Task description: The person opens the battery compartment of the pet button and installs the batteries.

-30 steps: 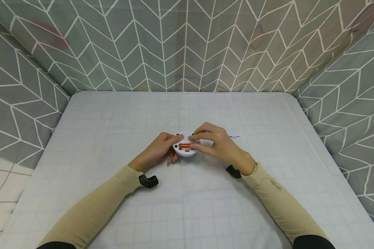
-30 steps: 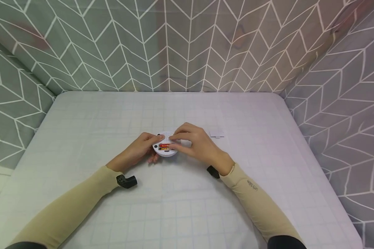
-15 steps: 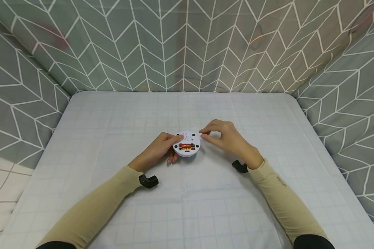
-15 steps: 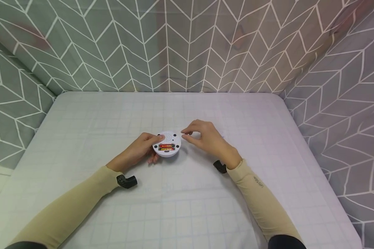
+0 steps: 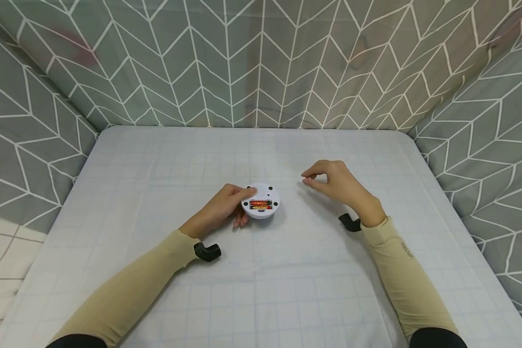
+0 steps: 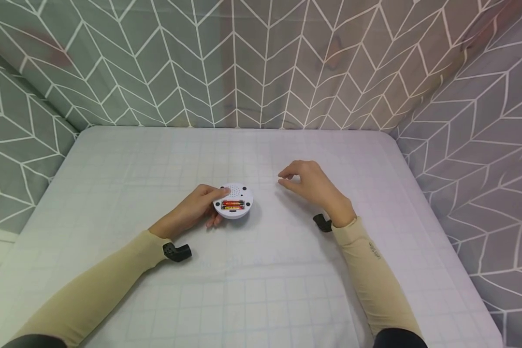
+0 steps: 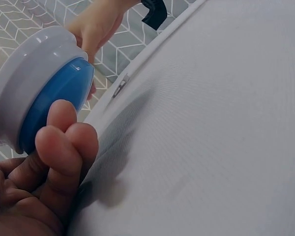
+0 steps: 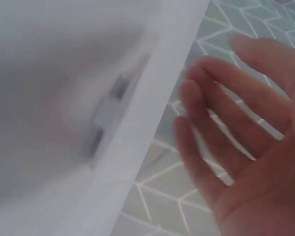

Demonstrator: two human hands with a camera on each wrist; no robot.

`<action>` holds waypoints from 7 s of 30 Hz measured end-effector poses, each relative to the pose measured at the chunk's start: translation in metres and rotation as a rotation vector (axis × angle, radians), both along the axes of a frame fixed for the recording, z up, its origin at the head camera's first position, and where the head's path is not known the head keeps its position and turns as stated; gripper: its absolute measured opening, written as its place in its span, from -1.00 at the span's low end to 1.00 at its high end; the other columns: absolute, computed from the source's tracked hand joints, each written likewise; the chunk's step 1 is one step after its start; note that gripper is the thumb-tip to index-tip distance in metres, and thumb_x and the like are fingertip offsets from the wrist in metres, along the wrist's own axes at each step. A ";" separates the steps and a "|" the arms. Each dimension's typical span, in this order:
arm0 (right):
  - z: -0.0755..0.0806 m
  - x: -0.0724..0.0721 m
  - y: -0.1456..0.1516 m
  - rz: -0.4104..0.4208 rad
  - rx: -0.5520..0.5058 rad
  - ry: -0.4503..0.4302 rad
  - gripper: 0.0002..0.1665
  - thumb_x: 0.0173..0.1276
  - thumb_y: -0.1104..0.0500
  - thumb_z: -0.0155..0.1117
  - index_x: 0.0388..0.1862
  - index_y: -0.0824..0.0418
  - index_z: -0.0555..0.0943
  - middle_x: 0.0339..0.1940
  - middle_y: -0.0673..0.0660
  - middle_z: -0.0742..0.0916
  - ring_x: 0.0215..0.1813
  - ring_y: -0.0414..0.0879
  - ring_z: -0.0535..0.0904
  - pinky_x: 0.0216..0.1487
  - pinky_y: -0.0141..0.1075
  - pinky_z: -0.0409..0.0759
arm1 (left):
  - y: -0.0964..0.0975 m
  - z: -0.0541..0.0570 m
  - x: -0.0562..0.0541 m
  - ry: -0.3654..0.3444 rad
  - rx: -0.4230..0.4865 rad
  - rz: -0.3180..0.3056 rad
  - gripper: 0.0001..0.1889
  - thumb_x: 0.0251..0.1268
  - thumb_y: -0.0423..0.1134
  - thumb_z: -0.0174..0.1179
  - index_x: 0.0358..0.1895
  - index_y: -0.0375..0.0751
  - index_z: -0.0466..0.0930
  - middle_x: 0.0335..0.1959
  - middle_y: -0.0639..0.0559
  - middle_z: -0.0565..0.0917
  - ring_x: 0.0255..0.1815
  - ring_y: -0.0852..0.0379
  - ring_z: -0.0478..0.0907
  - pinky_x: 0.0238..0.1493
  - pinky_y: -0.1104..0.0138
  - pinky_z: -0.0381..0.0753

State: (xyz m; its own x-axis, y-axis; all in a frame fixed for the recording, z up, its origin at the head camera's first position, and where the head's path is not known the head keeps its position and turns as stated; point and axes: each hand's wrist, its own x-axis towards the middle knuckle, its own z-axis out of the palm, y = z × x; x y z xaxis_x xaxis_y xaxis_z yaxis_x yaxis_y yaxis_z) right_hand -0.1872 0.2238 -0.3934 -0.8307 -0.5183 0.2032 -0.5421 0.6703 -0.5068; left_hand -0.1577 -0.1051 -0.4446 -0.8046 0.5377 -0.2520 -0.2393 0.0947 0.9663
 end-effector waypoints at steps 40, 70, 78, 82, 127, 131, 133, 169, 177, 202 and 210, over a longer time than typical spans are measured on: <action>0.014 -0.003 0.021 -0.069 0.180 -0.230 -0.67 0.26 0.24 0.62 -0.01 0.27 0.78 -0.03 0.21 0.82 0.12 0.13 0.70 0.27 0.11 0.58 | -0.001 0.000 -0.001 0.011 -0.027 0.000 -0.53 0.65 0.00 0.10 -0.15 -0.42 0.72 -0.72 -0.08 0.60 -0.78 0.14 0.41 -0.73 0.39 0.45; 0.040 0.045 -0.050 0.225 0.082 0.020 -0.64 0.20 0.15 0.69 -0.03 0.16 0.81 -0.12 -0.03 0.83 -0.09 -0.18 0.72 -0.04 -0.22 0.72 | -0.001 0.002 0.000 0.022 -0.055 -0.002 -0.51 0.65 0.02 0.09 -0.17 -0.41 0.73 -0.72 -0.07 0.61 -0.80 0.15 0.42 -0.73 0.39 0.45; 0.034 0.047 -0.059 0.274 0.026 0.089 -0.65 0.21 0.13 0.69 -0.05 0.18 0.81 -0.12 0.00 0.83 -0.11 -0.17 0.73 -0.09 -0.15 0.76 | -0.001 0.002 -0.001 0.017 -0.045 -0.007 -0.52 0.65 0.02 0.10 -0.17 -0.41 0.72 -0.71 -0.07 0.62 -0.80 0.15 0.44 -0.73 0.40 0.47; 0.031 0.048 -0.063 0.293 -0.006 0.126 -0.64 0.19 0.12 0.70 -0.06 0.18 0.81 -0.14 0.01 0.82 -0.11 -0.16 0.73 -0.12 -0.18 0.75 | -0.002 0.002 0.000 0.031 -0.049 -0.013 -0.51 0.66 0.03 0.09 -0.16 -0.40 0.73 -0.72 -0.06 0.62 -0.80 0.16 0.44 -0.73 0.40 0.47; 0.009 0.054 -0.092 0.320 -0.120 0.241 -0.71 0.21 0.12 0.68 -0.13 0.20 0.82 -0.16 0.03 0.78 -0.17 -0.16 0.67 -0.21 -0.30 0.67 | -0.002 0.001 0.000 0.089 -0.061 -0.027 -0.49 0.64 0.08 0.10 -0.34 -0.32 0.71 -0.73 -0.05 0.60 -0.82 0.15 0.44 -0.73 0.39 0.47; 0.008 0.054 -0.093 0.286 -0.141 0.228 -0.65 0.18 0.08 0.70 -0.13 0.21 0.82 -0.16 0.04 0.77 -0.13 -0.14 0.68 -0.17 -0.28 0.69 | -0.003 0.002 0.000 0.087 -0.055 -0.025 -0.50 0.65 0.06 0.09 -0.31 -0.33 0.71 -0.74 -0.05 0.59 -0.82 0.15 0.43 -0.73 0.38 0.47; 0.008 0.053 -0.092 0.248 -0.147 0.221 -0.59 0.15 0.04 0.72 -0.10 0.22 0.81 -0.14 0.05 0.77 -0.07 -0.13 0.67 -0.08 -0.27 0.69 | -0.002 0.002 0.000 0.080 -0.050 -0.022 -0.51 0.65 0.05 0.09 -0.29 -0.34 0.71 -0.74 -0.05 0.59 -0.82 0.15 0.43 -0.73 0.38 0.47; -0.016 0.043 -0.096 0.099 -0.389 -0.636 -0.27 0.46 0.16 0.46 0.53 0.02 0.38 0.18 0.15 0.66 0.03 0.03 0.69 0.00 -0.16 0.74 | -0.003 0.003 -0.003 0.000 0.007 0.012 -0.55 0.65 -0.02 0.10 -0.23 -0.40 0.68 -0.74 -0.06 0.60 -0.81 0.15 0.44 -0.74 0.40 0.46; -0.018 0.042 -0.095 0.114 -0.433 -0.744 -0.51 0.62 0.11 0.25 0.44 0.15 0.47 0.10 0.16 0.66 -0.01 -0.02 0.66 -0.05 -0.24 0.72 | -0.003 0.002 0.000 0.014 0.000 -0.004 -0.52 0.62 0.01 0.12 -0.34 -0.37 0.67 -0.76 -0.06 0.58 -0.82 0.14 0.41 -0.74 0.39 0.43; -0.008 0.048 -0.098 -0.048 -0.459 -0.426 -0.46 0.50 0.13 0.42 0.40 0.07 0.52 0.20 0.15 0.71 0.11 0.09 0.79 -0.01 -0.23 0.78 | 0.000 0.008 0.003 -0.054 0.108 -0.010 -0.08 0.65 0.40 -0.26 -0.32 -0.47 0.70 -0.61 -0.21 0.71 -0.72 0.04 0.61 -0.64 0.24 0.66; -0.010 0.048 -0.097 -0.029 -0.449 -0.309 -0.43 0.45 0.14 0.48 0.39 0.02 0.53 0.09 0.16 0.76 0.06 0.06 0.81 -0.08 -0.28 0.79 | 0.001 0.009 0.003 -0.045 0.122 -0.026 -0.06 0.58 0.47 -0.20 -0.17 -0.50 0.72 -0.51 -0.24 0.76 -0.68 0.04 0.65 -0.58 0.24 0.71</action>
State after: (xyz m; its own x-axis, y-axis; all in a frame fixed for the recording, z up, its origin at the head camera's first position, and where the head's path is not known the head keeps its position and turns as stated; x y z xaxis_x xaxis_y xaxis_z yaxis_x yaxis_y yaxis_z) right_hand -0.1389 0.1265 -0.4034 -0.8996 -0.4124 0.1436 -0.3070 0.3634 -0.8796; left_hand -0.1543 -0.1044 -0.4351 -0.7794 0.5872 -0.2186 -0.2815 -0.0165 0.9594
